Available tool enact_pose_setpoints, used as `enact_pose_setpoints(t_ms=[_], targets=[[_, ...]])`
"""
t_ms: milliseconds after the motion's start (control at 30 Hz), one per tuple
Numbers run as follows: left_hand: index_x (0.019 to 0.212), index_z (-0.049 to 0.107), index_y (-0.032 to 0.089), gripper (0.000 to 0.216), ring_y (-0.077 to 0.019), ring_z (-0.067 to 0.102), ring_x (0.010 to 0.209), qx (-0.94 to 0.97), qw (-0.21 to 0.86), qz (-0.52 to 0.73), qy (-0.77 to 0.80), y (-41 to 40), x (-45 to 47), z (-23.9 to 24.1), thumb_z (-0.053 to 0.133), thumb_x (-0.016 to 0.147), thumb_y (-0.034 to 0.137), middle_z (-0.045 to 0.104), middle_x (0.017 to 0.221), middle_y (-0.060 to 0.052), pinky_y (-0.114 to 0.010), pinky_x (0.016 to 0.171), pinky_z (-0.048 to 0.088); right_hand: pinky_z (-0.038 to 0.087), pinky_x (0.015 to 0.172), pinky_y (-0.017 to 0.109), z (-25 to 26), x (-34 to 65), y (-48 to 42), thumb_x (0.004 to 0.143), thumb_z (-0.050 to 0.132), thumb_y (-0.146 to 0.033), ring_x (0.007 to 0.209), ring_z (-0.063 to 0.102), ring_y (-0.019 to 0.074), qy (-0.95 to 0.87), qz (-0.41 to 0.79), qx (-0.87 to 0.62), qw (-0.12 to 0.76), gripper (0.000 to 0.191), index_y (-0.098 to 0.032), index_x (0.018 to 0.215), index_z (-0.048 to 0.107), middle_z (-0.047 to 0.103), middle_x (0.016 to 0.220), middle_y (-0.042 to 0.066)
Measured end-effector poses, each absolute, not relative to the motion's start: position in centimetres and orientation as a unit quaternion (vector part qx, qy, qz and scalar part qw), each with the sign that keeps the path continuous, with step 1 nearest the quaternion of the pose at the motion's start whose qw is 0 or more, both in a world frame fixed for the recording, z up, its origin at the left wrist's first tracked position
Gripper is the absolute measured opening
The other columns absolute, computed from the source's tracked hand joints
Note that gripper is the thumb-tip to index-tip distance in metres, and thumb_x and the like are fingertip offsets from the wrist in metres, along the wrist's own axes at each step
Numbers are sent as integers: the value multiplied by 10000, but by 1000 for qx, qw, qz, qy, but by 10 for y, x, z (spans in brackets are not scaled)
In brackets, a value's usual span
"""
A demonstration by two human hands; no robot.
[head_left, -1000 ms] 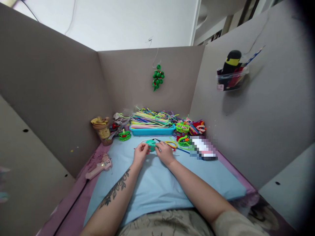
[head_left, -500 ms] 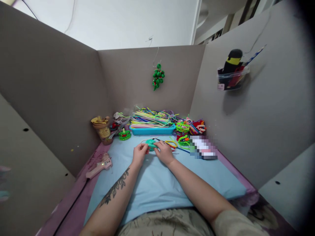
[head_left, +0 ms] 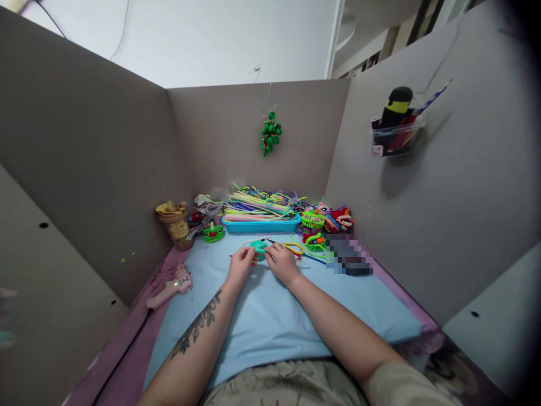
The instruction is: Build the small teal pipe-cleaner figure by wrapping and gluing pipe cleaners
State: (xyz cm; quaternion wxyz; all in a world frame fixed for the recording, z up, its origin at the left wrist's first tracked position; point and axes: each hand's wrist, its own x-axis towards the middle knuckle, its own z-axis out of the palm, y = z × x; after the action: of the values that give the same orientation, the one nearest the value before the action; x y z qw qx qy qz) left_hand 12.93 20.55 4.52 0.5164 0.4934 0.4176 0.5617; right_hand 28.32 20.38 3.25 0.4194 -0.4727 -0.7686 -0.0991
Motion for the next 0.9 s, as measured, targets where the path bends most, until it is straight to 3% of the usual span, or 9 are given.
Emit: enact_pose_setpoints(t_ms=[267,500,767,900], targets=[[669,618,111,401,-96,509,477,498,508,549,440,207,129,44,659,649,509,620,593,-46,-197,452,401,417,754,296,33,283,204,868,493,-244,809,536,182,-769,-105,-471,419,164,-221,892,654,590,808,48],[621,583,130,303,-80,459,433,503,505,539,448,208,130,42,610,702,421,590,564,-18,-197,429,364,409,761,301,33,283,203,852,514,-223,818,518,187,-770,-110,-468,420,141,-216,883,651,584,812,49],[684,596,133,219,-75,469,463,495,520,549,428,208,132,42,630,674,350,610,604,-13,-186,451,375,408,739,309,32,281,204,817,507,-151,827,498,198,-762,-115,-487,410,136,-210,790,627,564,812,56],[711,606,128,237,-80,487,485,499,519,553,420,207,131,44,641,671,360,617,617,-20,-189,471,399,421,765,321,34,280,202,801,537,-201,879,512,214,-767,-80,-475,423,134,-201,914,608,581,890,68]])
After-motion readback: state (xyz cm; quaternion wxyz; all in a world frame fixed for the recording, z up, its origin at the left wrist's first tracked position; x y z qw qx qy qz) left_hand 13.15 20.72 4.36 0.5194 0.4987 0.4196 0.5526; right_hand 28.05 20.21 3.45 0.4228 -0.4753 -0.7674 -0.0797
